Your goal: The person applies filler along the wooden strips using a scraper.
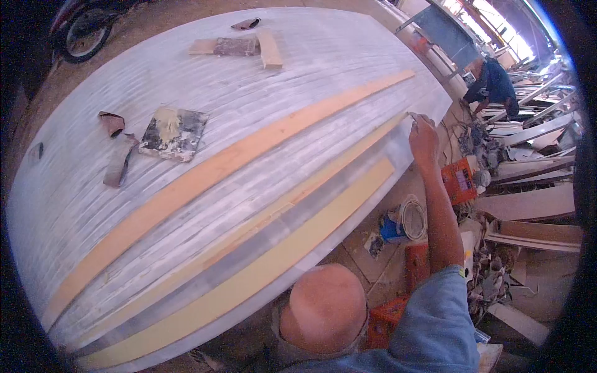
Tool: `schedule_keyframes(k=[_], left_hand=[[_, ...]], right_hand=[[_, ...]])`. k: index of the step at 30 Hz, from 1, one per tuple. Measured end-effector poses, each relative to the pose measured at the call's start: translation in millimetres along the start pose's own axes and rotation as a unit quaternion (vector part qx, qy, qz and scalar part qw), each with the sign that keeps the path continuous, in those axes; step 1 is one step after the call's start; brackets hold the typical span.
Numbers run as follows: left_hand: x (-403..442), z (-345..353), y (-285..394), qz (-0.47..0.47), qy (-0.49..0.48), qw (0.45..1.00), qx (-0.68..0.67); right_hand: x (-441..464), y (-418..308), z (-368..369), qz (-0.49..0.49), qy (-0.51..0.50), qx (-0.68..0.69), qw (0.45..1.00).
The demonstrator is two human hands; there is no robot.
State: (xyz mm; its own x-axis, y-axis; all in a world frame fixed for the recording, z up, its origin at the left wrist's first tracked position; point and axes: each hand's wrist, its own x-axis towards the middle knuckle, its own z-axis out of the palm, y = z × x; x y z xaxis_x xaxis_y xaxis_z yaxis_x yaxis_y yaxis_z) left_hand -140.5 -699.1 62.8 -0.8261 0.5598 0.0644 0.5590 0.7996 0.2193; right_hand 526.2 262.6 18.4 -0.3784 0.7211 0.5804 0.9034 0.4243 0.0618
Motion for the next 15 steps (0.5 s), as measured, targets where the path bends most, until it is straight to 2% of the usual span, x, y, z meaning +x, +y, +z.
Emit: schedule_keyframes(k=[4, 6, 9, 12, 15], left_hand=[[-1.4, -1.0, 4.6, -0.007, -0.006, 1.000, -0.001], [-0.7, -1.0, -2.0, 0.003, -0.006, 1.000, 0.005], [2.5, -1.6, -2.3, 0.022, -0.013, 1.000, 0.008], [1.0, -4.1, 6.7, -0.008, -0.010, 1.000, -0.014], [0.6, -3.8, 16.7, -0.016, -0.008, 1.000, -0.012]], right_hand=[[-3.3, -5.6, -9.5, 0.004, -0.039, -0.012, 0.999], [-4.9, -8.2, -16.8, 0.005, 0.000, 0.078, 0.997], [-8.7, -28.2, -20.2, 0.020, 0.022, 0.134, 0.990], [-13.5, -26.5, 2.2, -0.035, 0.046, 0.077, 0.995], [-29.3, -38.3, 6.6, -0.004, 0.011, 0.019, 1.000]])
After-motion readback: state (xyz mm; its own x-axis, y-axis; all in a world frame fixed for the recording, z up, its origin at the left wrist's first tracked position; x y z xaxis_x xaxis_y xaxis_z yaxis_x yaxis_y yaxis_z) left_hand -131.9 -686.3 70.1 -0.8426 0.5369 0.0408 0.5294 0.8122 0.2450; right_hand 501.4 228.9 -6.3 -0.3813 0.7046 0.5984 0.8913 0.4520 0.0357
